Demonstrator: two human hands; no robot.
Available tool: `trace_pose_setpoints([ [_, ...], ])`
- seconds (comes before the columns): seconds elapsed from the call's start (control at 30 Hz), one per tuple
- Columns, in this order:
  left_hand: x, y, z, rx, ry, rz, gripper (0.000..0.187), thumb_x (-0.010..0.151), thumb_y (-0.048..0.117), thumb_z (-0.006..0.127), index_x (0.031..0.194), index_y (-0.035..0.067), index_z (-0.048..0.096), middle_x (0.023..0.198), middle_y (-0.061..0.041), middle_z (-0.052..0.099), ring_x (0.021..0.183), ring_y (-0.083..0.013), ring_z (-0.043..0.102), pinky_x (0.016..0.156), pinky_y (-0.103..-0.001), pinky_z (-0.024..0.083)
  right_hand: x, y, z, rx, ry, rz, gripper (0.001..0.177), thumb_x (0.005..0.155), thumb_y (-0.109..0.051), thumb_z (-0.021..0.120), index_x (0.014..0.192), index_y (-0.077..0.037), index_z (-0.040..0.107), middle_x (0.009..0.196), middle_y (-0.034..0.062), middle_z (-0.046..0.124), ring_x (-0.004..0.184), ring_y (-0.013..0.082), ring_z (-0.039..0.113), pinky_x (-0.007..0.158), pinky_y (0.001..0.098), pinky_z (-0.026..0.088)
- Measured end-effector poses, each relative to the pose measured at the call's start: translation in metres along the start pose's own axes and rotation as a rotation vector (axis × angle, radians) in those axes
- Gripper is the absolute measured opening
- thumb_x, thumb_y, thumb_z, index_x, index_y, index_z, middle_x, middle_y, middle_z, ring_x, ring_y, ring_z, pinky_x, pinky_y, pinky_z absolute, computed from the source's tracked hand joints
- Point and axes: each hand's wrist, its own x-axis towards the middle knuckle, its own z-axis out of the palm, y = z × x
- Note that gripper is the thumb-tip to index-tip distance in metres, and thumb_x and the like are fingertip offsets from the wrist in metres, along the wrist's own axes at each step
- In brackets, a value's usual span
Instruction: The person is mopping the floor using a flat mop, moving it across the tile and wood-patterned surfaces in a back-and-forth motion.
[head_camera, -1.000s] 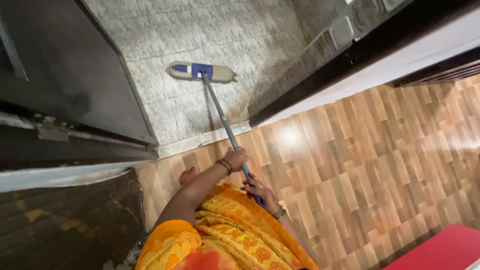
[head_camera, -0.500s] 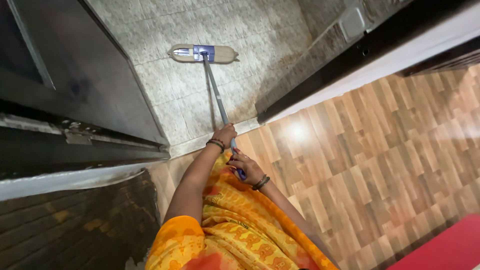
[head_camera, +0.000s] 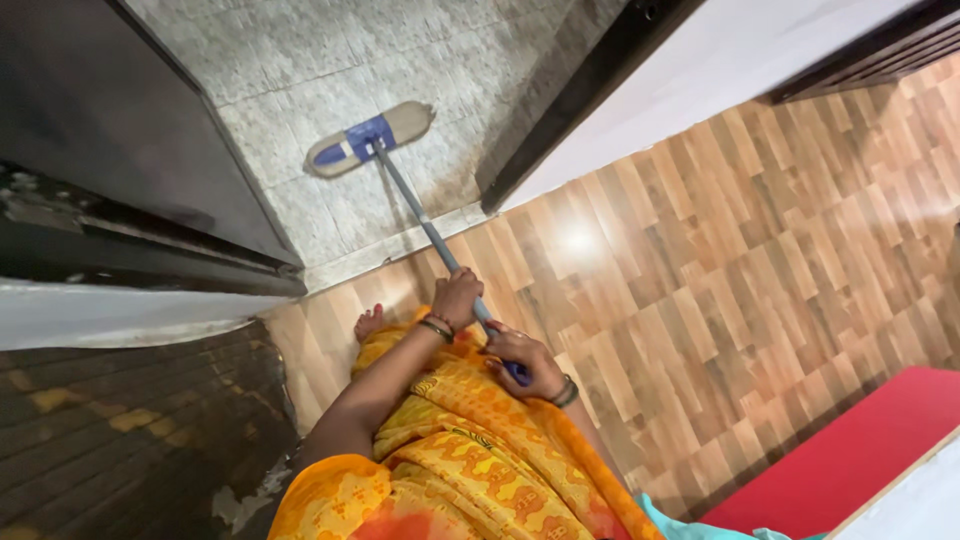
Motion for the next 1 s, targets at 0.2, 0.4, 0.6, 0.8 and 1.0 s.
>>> trace_pose_setpoints([
  [0.2, -0.024, 0.078, -0.016, -0.101, 0.152, 0.133, 0.021, 0.066, 0.019, 0.079, 0.084, 0.017, 0.069, 0.093, -0.003, 0.066, 0.112, -0.0292, 0.058, 0.089, -0.055, 0.041, -0.043, -0.040, -0.051, -0.014, 0.038, -0.003, 0.014, 0.088, 0.006, 0.068, 0.100, -0.001, 0.069, 0.093, 0.0155, 0.073, 0.098, 0.0334, 0.076, 0.112, 0.0511, 0.053],
  [0.4, -0.042, 0.095, -0.013, -0.113, 0.125, 0.188, 0.024, 0.064, 0.024, 0.082, 0.081, 0.017, 0.066, 0.089, -0.005, 0.064, 0.102, -0.0296, 0.060, 0.082, -0.053, 0.037, -0.064, -0.049, -0.043, -0.052, 0.133, -0.038, 0.020, 0.087, 0.006, 0.066, 0.105, -0.003, 0.067, 0.093, 0.0152, 0.073, 0.103, 0.0371, 0.075, 0.106, 0.0483, 0.057],
  [0.6, -0.046, 0.090, 0.012, -0.062, 0.273, 0.283, 0.018, 0.076, 0.019, 0.080, 0.082, 0.024, 0.064, 0.088, 0.003, 0.063, 0.103, -0.0206, 0.062, 0.085, -0.048, 0.036, -0.083, -0.044, -0.034, 0.072, 0.142, 0.045, 0.027, 0.086, 0.008, 0.058, 0.110, -0.002, 0.068, 0.103, 0.0167, 0.074, 0.107, 0.0389, 0.073, 0.110, 0.0513, 0.052],
  [0.8, -0.035, 0.087, -0.016, -0.158, 0.265, 0.254, 0.028, 0.059, 0.020, 0.083, 0.074, 0.017, 0.059, 0.081, -0.003, 0.061, 0.093, -0.0269, 0.060, 0.078, -0.050, 0.034, -0.060, -0.038, -0.035, 0.105, 0.141, 0.027, 0.032, 0.084, 0.009, 0.054, 0.109, -0.002, 0.070, 0.102, 0.0155, 0.073, 0.104, 0.0365, 0.073, 0.116, 0.0544, 0.048],
  [1.0, -0.012, 0.027, -0.013, -0.156, 0.312, 0.284, 0.028, 0.060, 0.015, 0.079, 0.078, 0.017, 0.059, 0.083, -0.003, 0.059, 0.096, -0.0264, 0.061, 0.083, -0.051, 0.036, -0.017, -0.011, -0.016, 0.057, 0.071, 0.034, 0.027, 0.087, 0.008, 0.056, 0.106, -0.004, 0.071, 0.102, 0.0132, 0.074, 0.101, 0.0333, 0.073, 0.116, 0.0525, 0.049],
])
